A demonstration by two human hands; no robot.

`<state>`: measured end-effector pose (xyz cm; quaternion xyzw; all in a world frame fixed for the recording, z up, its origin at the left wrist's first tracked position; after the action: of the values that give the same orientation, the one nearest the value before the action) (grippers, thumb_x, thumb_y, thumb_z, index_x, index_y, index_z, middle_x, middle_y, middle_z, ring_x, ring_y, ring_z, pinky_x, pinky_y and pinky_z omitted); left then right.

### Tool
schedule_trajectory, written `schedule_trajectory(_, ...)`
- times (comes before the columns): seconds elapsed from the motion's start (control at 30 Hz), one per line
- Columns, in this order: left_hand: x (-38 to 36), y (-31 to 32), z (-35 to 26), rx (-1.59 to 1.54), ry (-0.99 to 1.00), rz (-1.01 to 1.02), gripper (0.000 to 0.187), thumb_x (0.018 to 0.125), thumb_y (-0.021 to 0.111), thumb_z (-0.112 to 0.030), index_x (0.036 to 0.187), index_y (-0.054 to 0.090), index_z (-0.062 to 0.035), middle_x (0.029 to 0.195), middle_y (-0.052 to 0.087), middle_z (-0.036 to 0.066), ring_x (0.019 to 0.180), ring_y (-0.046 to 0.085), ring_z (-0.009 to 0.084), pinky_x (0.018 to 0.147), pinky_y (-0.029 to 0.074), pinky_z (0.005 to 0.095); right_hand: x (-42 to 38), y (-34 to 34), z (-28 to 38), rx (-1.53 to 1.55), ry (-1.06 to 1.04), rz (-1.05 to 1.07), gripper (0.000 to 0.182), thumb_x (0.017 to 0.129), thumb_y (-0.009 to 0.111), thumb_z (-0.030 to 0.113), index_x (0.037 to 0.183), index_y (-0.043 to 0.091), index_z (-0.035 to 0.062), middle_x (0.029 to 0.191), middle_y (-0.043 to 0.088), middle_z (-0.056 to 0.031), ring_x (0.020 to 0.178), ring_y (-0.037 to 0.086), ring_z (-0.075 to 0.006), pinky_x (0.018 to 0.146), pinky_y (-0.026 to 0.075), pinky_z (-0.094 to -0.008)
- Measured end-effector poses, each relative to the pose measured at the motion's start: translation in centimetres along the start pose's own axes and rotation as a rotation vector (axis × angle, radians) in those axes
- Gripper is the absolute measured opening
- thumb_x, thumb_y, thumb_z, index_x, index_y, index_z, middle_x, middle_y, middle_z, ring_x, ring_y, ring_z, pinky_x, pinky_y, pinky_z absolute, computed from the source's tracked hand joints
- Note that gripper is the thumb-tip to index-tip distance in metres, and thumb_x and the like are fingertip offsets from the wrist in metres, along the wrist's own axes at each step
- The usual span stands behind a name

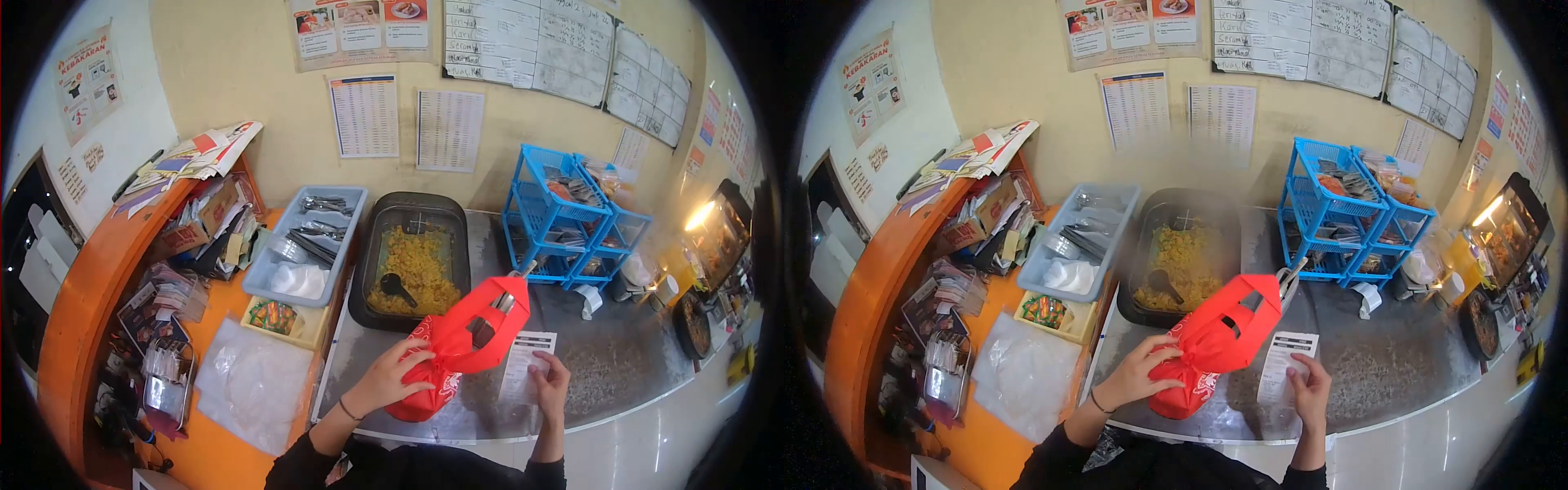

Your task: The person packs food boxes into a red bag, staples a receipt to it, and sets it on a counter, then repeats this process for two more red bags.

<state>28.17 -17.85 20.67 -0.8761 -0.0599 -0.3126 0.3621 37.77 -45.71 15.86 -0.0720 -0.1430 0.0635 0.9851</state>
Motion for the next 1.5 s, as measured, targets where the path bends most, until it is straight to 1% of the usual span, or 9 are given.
schedule_trajectory(0.17, 1.6, 2.0, 2.2, -0.116, -0.149, -0.004, 0.040, 0.067, 0.070, -0.017, 0.101, 0.051, -0.0059, 0.102, 0.048, 0.012, 0.093, 0.052, 0.0278, 0.080, 0.043, 0.0337, -3.2, 0.3, 2.2, 0.040, 0.181, 0.126, 0.022, 0.065, 0.065, -0.008, 0.086, 0.063, -0.0020, 0.084, 0.061, -0.0089, 0.070, 0.057, -0.0115, 0.060, 0.046, -0.0222)
schedule_trajectory(0.27, 2.3, 1.9, 2.3, -0.106, -0.166, -0.055, 0.029, 0.069, 0.068, -0.015, 0.092, 0.054, -0.0046, 0.096, 0.048, 0.012, 0.090, 0.052, 0.0264, 0.076, 0.044, 0.0329, -5.6, 2.9, 2.6, 0.510, 0.105, 0.340, 0.021, 0.060, 0.068, -0.010, 0.079, 0.064, -0.0030, 0.077, 0.062, -0.0104, 0.063, 0.059, -0.0132, 0.059, 0.048, -0.0236)
schedule_trajectory(0.47, 3.4, 0.4, 2.8, 0.056, 0.059, -0.011, 0.016, 0.068, 0.067, -0.014, 0.069, 0.055, -0.0033, 0.088, 0.047, 0.010, 0.086, 0.050, 0.0231, 0.071, 0.040, 0.0311, -7.2, 11.5, 3.1, 0.384, 0.159, 0.335, 0.017, 0.069, 0.065, -0.004, 0.085, 0.065, -0.0018, 0.080, 0.064, -0.0088, 0.074, 0.057, -0.0095, 0.066, 0.044, -0.0206)
schedule_trajectory(0.53, 3.8, 0.0, 1.4, 0.131, 0.281, -0.004, 0.013, 0.066, 0.065, -0.012, 0.071, 0.055, -0.0063, 0.084, 0.051, 0.006, 0.079, 0.052, 0.0211, 0.071, 0.037, 0.0309, -7.2, 12.5, 2.7, 0.265, 0.295, 0.237, 0.015, 0.071, 0.064, -0.003, 0.086, 0.065, -0.0012, 0.082, 0.064, -0.0090, 0.076, 0.057, -0.0100, 0.067, 0.044, -0.0215)
schedule_trajectory(0.63, 3.5, 0.2, 0.6, 0.142, 0.423, 0.085, 0.012, 0.067, 0.063, -0.010, 0.078, 0.058, -0.0089, 0.080, 0.054, 0.003, 0.076, 0.053, 0.0168, 0.069, 0.036, 0.0300, -6.9, 12.8, 1.1, 0.360, 0.174, 0.248, 0.022, 0.073, 0.061, -0.004, 0.095, 0.062, -0.0006, 0.091, 0.062, -0.0081, 0.081, 0.057, -0.0110, 0.071, 0.046, -0.0223)
schedule_trajectory(0.97, 3.6, 1.0, -0.6, 0.325, 0.223, 0.138, 0.012, 0.070, 0.063, -0.015, 0.077, 0.058, -0.0081, 0.072, 0.054, 0.003, 0.068, 0.051, 0.0192, 0.063, 0.034, 0.0315, -5.2, 11.6, 2.0, 0.362, 0.092, 0.494, 0.043, 0.072, 0.058, -0.009, 0.113, 0.051, 0.0018, 0.103, 0.057, -0.0084, 0.089, 0.055, -0.0110, 0.075, 0.045, -0.0230)
schedule_trajectory(1.1, 3.6, 1.1, -0.6, 0.242, -0.119, 0.134, 0.011, 0.070, 0.064, -0.017, 0.073, 0.059, -0.0079, 0.064, 0.056, 0.003, 0.063, 0.054, 0.0192, 0.063, 0.033, 0.0314, -3.5, 12.6, 4.0, 0.555, 0.158, 0.534, 0.051, 0.067, 0.062, -0.012, 0.115, 0.047, -0.0001, 0.095, 0.058, -0.0062, 0.084, 0.055, -0.0105, 0.072, 0.046, -0.0243)
schedule_trajectory(1.4, 1.7, 1.2, -1.9, 0.181, -0.359, -0.201, 0.016, 0.068, 0.068, -0.013, 0.075, 0.059, -0.0023, 0.066, 0.062, 0.006, 0.059, 0.058, 0.0142, 0.058, 0.040, 0.0267, -0.4, 13.1, 0.2, 0.544, 0.169, 0.645, 0.014, 0.073, 0.063, 0.000, 0.086, 0.060, -0.0012, 0.084, 0.059, -0.0048, 0.074, 0.056, -0.0092, 0.064, 0.044, -0.0214)
schedule_trajectory(1.5, 1.0, 2.0, -1.0, -0.126, -0.546, -0.274, 0.017, 0.070, 0.067, -0.008, 0.078, 0.054, 0.0000, 0.066, 0.060, 0.007, 0.062, 0.058, 0.0103, 0.057, 0.041, 0.0227, 0.2, 12.5, 1.1, 0.505, -0.055, 0.430, 0.012, 0.073, 0.064, 0.000, 0.084, 0.060, -0.0011, 0.084, 0.058, -0.0057, 0.074, 0.055, -0.0095, 0.064, 0.044, -0.0211)
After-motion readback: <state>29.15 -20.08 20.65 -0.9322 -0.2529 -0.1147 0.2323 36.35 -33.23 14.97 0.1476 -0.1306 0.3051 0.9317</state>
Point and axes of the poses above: each hand's wrist, its own x-axis towards the middle knuckle, its own y-axis out of the palm, z = x × y, the point moved 5 cm from there along x, towards the middle knuckle
